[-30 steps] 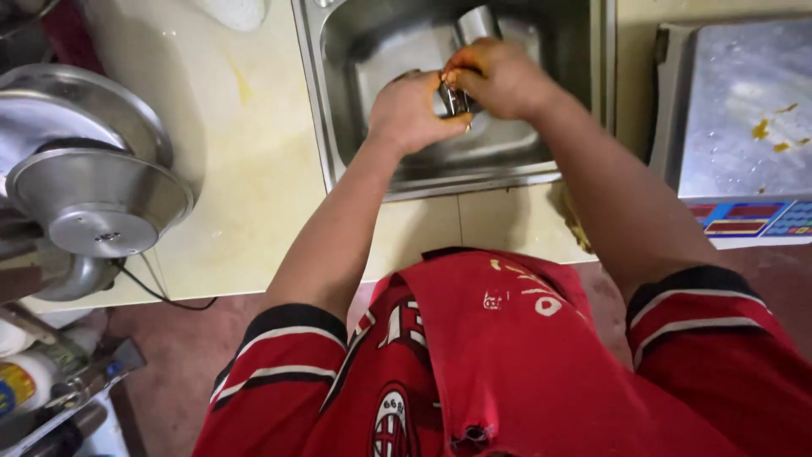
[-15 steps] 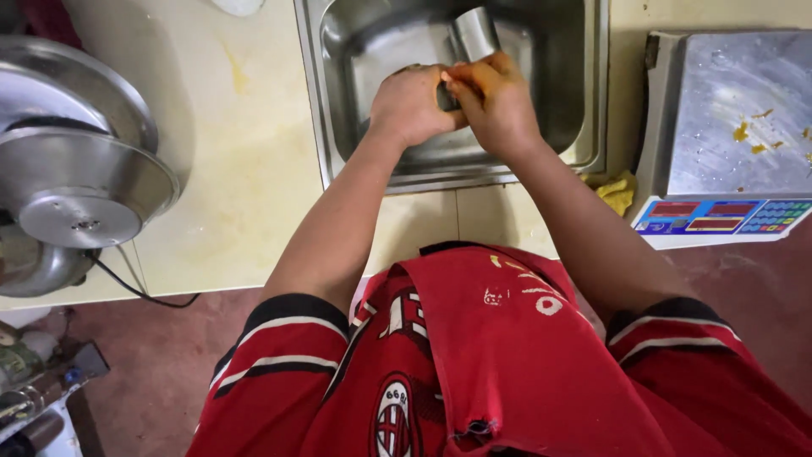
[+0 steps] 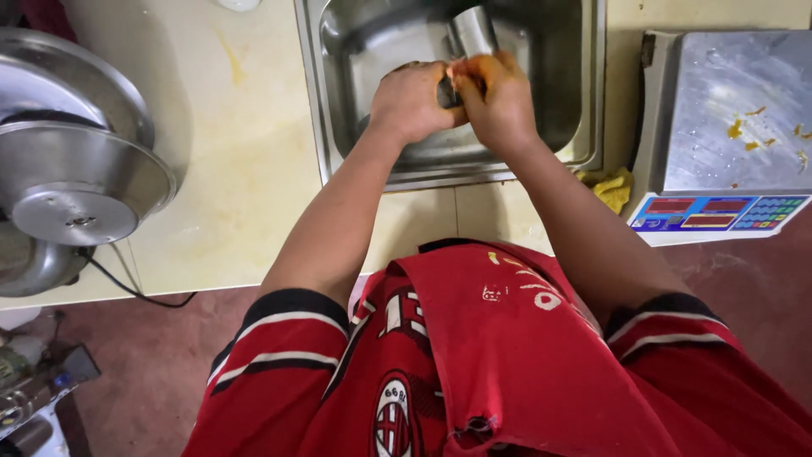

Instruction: Cleaning and rinsing various metal components of a machine in a sink

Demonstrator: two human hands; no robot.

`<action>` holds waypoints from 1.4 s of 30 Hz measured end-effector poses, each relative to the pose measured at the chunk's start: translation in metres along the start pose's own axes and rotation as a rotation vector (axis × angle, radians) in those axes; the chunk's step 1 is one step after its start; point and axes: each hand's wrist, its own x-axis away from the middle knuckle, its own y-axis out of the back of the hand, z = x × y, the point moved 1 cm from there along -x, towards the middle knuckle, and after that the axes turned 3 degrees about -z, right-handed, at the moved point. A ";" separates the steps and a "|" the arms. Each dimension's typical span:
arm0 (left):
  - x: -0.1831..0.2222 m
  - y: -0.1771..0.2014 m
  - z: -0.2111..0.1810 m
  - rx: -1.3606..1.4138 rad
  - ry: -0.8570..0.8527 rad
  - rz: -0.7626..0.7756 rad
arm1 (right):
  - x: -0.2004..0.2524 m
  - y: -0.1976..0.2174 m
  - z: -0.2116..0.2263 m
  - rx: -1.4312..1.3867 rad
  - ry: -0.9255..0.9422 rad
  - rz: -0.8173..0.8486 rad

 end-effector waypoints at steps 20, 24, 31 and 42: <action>0.001 -0.004 0.003 0.034 0.019 0.036 | 0.009 0.033 0.000 -0.139 -0.431 0.152; -0.001 -0.006 0.007 0.018 0.024 0.017 | 0.011 0.013 -0.011 -0.094 -0.352 0.050; -0.004 -0.013 0.011 -0.009 -0.048 -0.008 | -0.011 -0.010 -0.028 -0.081 -0.313 -0.040; -0.003 -0.009 0.010 -0.011 -0.012 -0.008 | 0.019 0.010 -0.005 0.078 0.116 -0.056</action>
